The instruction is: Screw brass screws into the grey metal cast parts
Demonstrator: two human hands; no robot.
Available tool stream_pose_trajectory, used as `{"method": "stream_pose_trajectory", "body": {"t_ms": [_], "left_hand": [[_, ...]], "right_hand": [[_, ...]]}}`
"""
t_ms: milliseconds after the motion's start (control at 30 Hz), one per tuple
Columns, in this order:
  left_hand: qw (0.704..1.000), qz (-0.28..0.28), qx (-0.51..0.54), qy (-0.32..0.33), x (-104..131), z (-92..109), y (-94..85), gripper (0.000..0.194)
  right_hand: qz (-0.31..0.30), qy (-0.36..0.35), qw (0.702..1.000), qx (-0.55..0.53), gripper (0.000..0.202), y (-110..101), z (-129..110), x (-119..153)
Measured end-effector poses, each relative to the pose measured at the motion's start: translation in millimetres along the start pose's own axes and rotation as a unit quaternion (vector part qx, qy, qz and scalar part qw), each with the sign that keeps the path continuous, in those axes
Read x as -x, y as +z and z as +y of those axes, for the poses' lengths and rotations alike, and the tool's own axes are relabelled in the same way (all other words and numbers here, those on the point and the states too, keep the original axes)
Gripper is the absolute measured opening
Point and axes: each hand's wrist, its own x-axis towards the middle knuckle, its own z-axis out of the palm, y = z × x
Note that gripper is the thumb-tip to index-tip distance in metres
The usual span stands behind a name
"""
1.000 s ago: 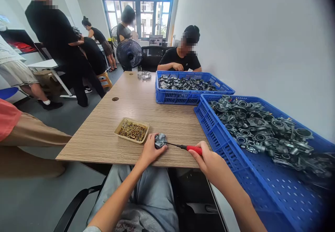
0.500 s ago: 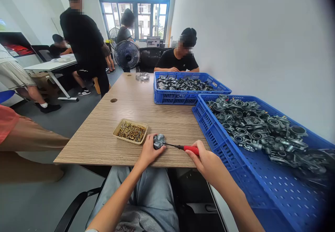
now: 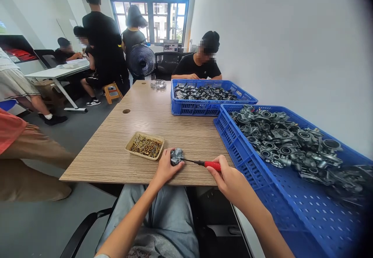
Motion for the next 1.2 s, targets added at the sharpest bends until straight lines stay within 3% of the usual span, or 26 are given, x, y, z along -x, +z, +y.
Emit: {"method": "stream_pose_trajectory", "body": {"t_ms": [233,500,800,1067,1200], "left_hand": [[1.000,0.001,-0.008,0.007,0.0,0.4,-0.8,0.056],[1.000,0.001,-0.004,0.006,0.1,-2.3,1.2,0.057],[1.000,0.000,-0.005,0.005,-0.1,-0.2,0.5,0.056],[1.000,0.004,-0.006,0.007,-0.4,-1.3,0.7,0.056],[1.000,0.006,-0.001,0.008,-0.3,-1.2,0.4,0.055]], "right_hand": [[-0.036,-0.068,0.993,-0.087,0.017,-6.3,-8.1,5.8],[-0.007,0.022,0.999,-0.022,0.021,0.2,-5.1,-0.4],[-0.040,-0.052,0.994,-0.091,0.017,-6.8,-8.7,5.4],[-0.010,0.015,1.000,0.005,0.021,1.1,-4.2,1.4],[-0.023,-0.020,0.999,-0.033,0.019,-2.3,-6.5,4.1]]}}
